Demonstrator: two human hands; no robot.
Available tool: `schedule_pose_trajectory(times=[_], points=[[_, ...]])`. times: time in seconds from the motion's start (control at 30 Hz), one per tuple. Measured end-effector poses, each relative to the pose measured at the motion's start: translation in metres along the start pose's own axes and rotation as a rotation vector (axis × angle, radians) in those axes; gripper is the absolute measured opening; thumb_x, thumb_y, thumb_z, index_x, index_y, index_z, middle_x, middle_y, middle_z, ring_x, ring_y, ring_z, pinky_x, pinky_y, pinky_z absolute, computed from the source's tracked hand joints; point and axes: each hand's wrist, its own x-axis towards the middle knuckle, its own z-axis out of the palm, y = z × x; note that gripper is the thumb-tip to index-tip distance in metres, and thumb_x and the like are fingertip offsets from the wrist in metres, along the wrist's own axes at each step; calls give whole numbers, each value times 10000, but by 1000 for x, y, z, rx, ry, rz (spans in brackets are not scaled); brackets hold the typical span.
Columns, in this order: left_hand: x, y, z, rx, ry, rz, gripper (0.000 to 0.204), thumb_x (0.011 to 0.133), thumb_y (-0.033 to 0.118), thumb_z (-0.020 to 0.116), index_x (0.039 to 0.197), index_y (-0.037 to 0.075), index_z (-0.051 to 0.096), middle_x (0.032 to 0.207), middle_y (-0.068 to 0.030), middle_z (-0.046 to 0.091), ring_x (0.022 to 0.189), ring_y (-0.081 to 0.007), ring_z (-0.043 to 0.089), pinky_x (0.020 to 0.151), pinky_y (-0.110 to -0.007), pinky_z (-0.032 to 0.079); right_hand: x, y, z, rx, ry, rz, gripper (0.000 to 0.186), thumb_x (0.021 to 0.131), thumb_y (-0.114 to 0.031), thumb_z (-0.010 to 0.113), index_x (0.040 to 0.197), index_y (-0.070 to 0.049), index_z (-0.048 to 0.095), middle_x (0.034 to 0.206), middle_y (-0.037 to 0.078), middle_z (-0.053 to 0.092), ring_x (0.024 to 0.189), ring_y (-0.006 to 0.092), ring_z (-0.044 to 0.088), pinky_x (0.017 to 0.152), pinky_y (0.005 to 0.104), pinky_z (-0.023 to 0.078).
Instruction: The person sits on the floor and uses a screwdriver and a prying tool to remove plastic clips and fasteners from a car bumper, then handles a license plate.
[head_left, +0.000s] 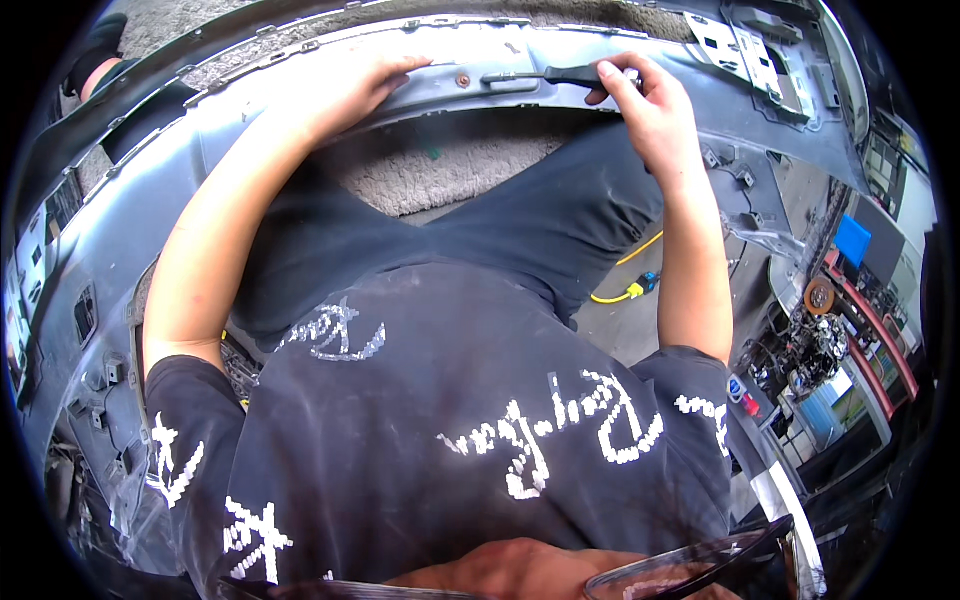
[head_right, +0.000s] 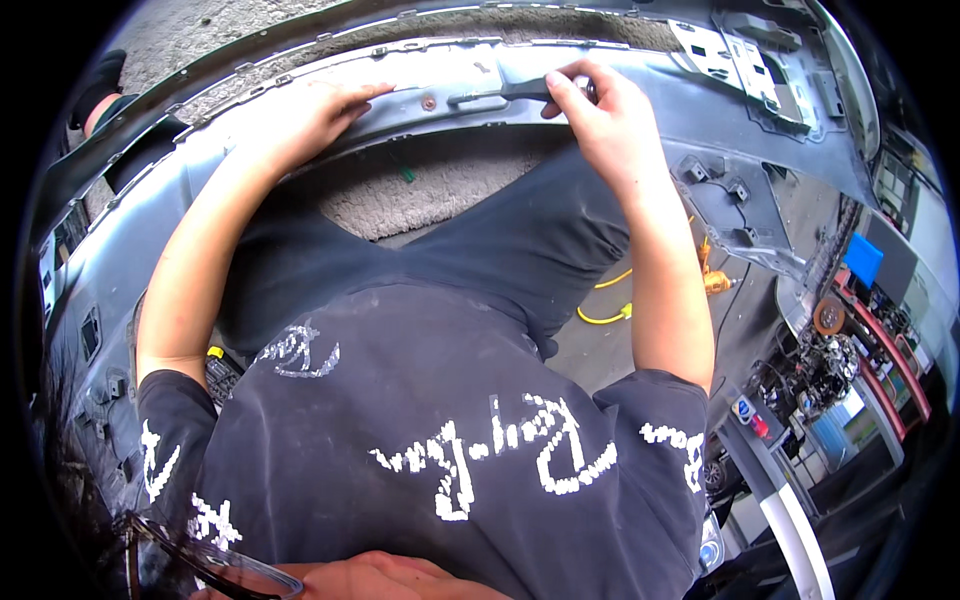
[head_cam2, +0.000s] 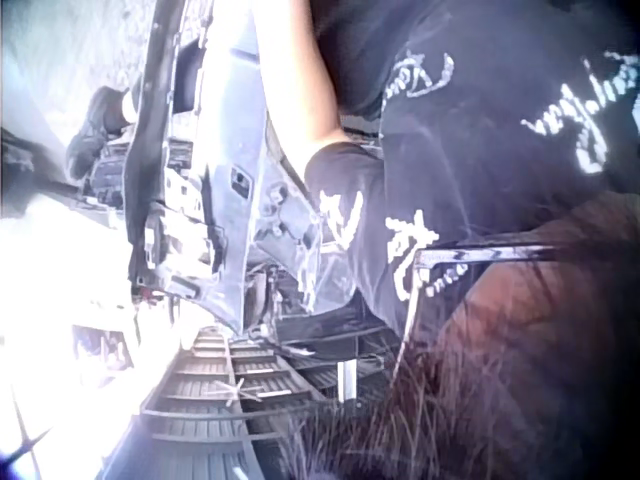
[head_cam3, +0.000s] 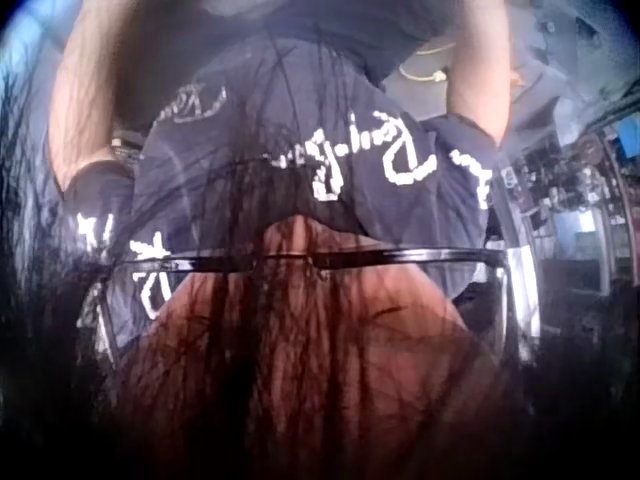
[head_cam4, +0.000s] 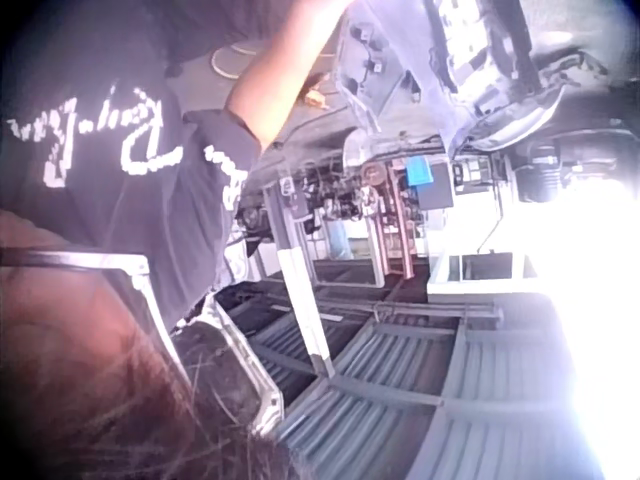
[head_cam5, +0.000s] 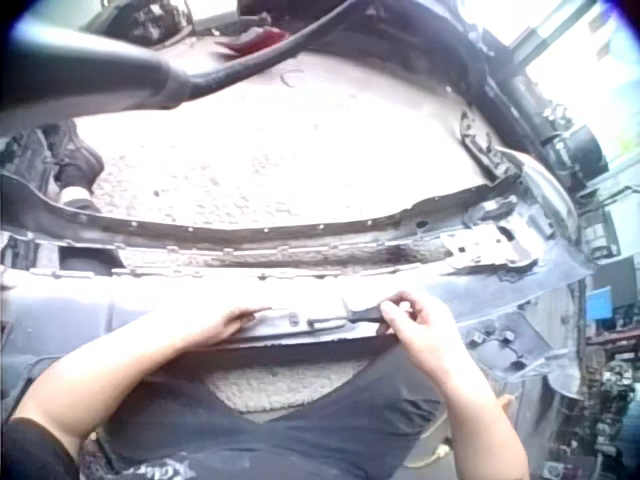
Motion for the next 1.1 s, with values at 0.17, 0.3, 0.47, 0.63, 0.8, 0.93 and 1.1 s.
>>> schedule_pose_trajectory(times=[0.17, 0.3, 0.47, 0.63, 0.8, 0.93, 1.1], points=[[-2, 11, -30, 166, -284, -101, 378, 1023, 195, 665, 1394, 232, 731, 1200, -140, 780, 1079, -357, 748, 953, -456, 601, 1, 4, 0, 8, -7, 118, 319, 1061, -332, 656, 1125, -31, 736, 829, 13, 764, 749, 44, 537, 724, 235, 432], [17, 15, -45, 197, -356, -101, 335, 1013, 201, 683, 1335, 230, 769, 1174, -128, 789, 1067, -333, 757, 945, -447, 608, -1, 10, -5, 59, -13, 164, 311, 1060, -331, 654, 1112, -35, 732, 787, 3, 737, 702, 40, 506, 667, 235, 398], [32, 24, -57, 282, -413, -79, 333, 993, 202, 713, 1316, 248, 782, 1156, -111, 797, 1054, -311, 764, 922, -429, 613, -3, 21, -5, 57, -12, 160, 303, 1068, -335, 657, 1111, -45, 733, 750, -9, 711, 607, 18, 443, 573, 220, 346], [36, 31, -62, 326, -436, -76, 332, 997, 204, 710, 1314, 264, 784, 1132, -101, 802, 1032, -296, 771, 904, -426, 614, -1, 21, -3, 65, -7, 172, 300, 1070, -339, 659, 1108, -49, 728, 731, -10, 703, 566, 15, 417, 537, 221, 324], [60, 50, -75, 389, -538, -119, 329, 1002, 194, 696, 1306, 274, 793, 1061, -96, 806, 987, -288, 782, 883, -433, 616, 1, 16, -6, 53, -1, 191, 301, 1070, -341, 661, 1114, -50, 722, 716, -13, 694, 555, 13, 410, 529, 225, 318], [55, 59, -86, 422, -433, 36, 314, 1001, 173, 684, 1270, 272, 813, 1019, -90, 806, 949, -293, 786, 863, -430, 617, 7, 12, -5, 11, -25, 243, 365, 1035, -382, 679, 1122, -35, 751, 722, 15, 718, 696, 86, 601, 687, 280, 470], [50, 34, -66, 405, -425, 17, 346, 995, 144, 681, 1290, 276, 803, 1012, -94, 805, 954, -290, 785, 852, -428, 618, 9, 22, 1, 78, -29, 214, 308, 1072, -356, 666, 1154, -61, 708, 700, -2, 678, 508, 10, 382, 483, 219, 290]])
